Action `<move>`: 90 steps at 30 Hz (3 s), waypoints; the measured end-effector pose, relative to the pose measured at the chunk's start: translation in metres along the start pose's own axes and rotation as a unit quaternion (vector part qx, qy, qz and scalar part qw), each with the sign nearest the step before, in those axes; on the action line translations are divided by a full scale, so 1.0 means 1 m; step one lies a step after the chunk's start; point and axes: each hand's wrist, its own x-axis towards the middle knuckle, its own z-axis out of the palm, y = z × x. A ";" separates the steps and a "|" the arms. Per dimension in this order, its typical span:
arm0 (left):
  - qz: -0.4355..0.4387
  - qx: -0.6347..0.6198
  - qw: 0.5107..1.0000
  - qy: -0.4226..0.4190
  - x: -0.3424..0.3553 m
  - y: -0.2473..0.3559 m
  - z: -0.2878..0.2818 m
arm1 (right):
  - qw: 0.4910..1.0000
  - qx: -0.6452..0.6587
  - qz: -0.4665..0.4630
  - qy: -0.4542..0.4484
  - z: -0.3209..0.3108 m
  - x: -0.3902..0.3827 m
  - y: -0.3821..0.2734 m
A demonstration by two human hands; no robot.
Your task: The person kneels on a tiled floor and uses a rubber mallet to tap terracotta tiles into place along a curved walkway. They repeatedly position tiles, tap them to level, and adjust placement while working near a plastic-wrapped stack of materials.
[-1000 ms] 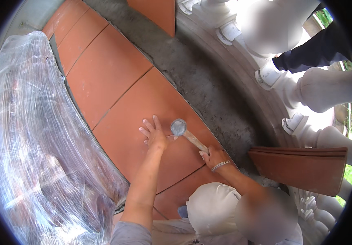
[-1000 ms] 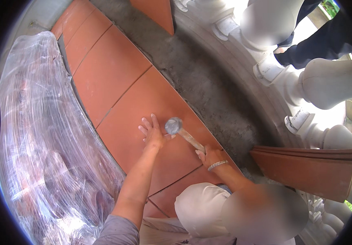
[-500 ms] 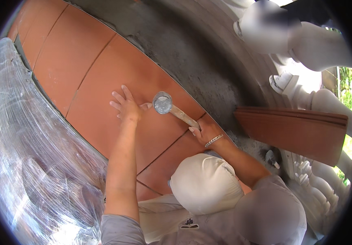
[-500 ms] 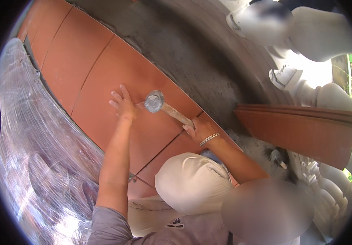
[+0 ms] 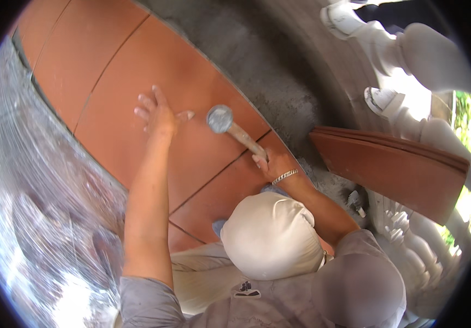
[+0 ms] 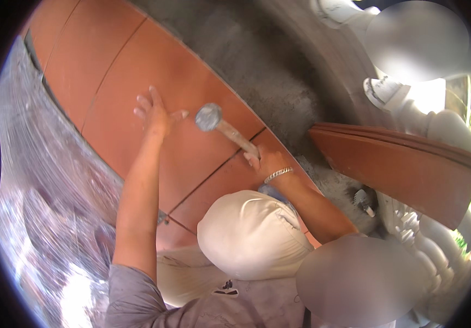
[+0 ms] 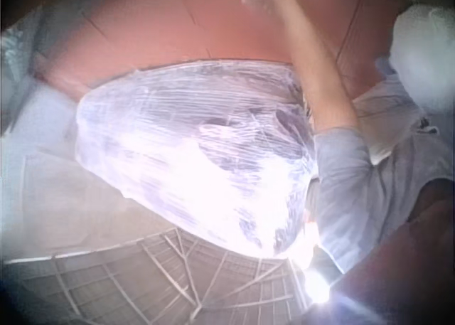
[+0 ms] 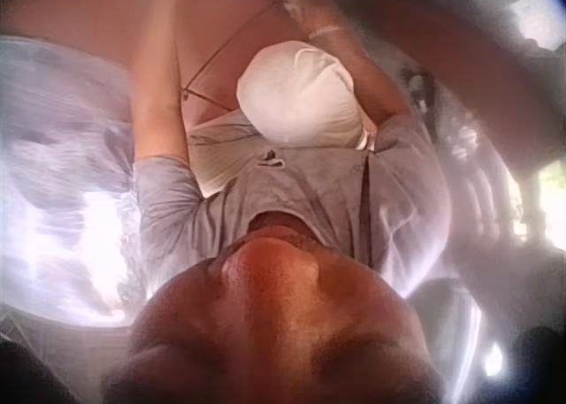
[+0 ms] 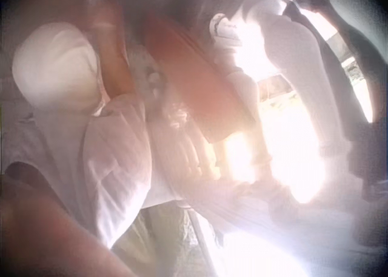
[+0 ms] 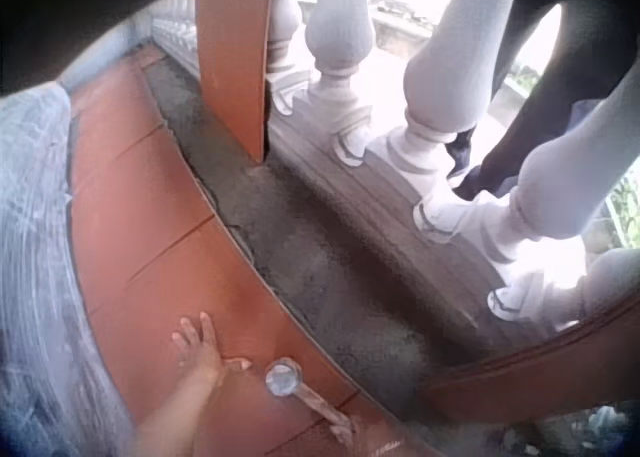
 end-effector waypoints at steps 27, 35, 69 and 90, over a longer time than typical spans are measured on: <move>0.018 -0.175 0.960 0.216 -0.154 -0.070 0.199 | 0.833 0.051 -0.541 -0.100 0.002 0.069 -0.105; 0.025 -0.190 0.950 0.245 -0.154 -0.074 0.202 | 0.869 -0.231 -0.423 -0.110 0.009 0.081 -0.128; 0.036 -0.176 0.977 0.114 -0.162 -0.080 0.172 | 0.889 -0.355 -0.286 -0.042 0.023 0.102 -0.144; -0.048 -0.192 0.980 -0.019 -0.177 -0.067 0.090 | 0.906 -0.386 -0.174 -0.019 -0.002 0.082 -0.201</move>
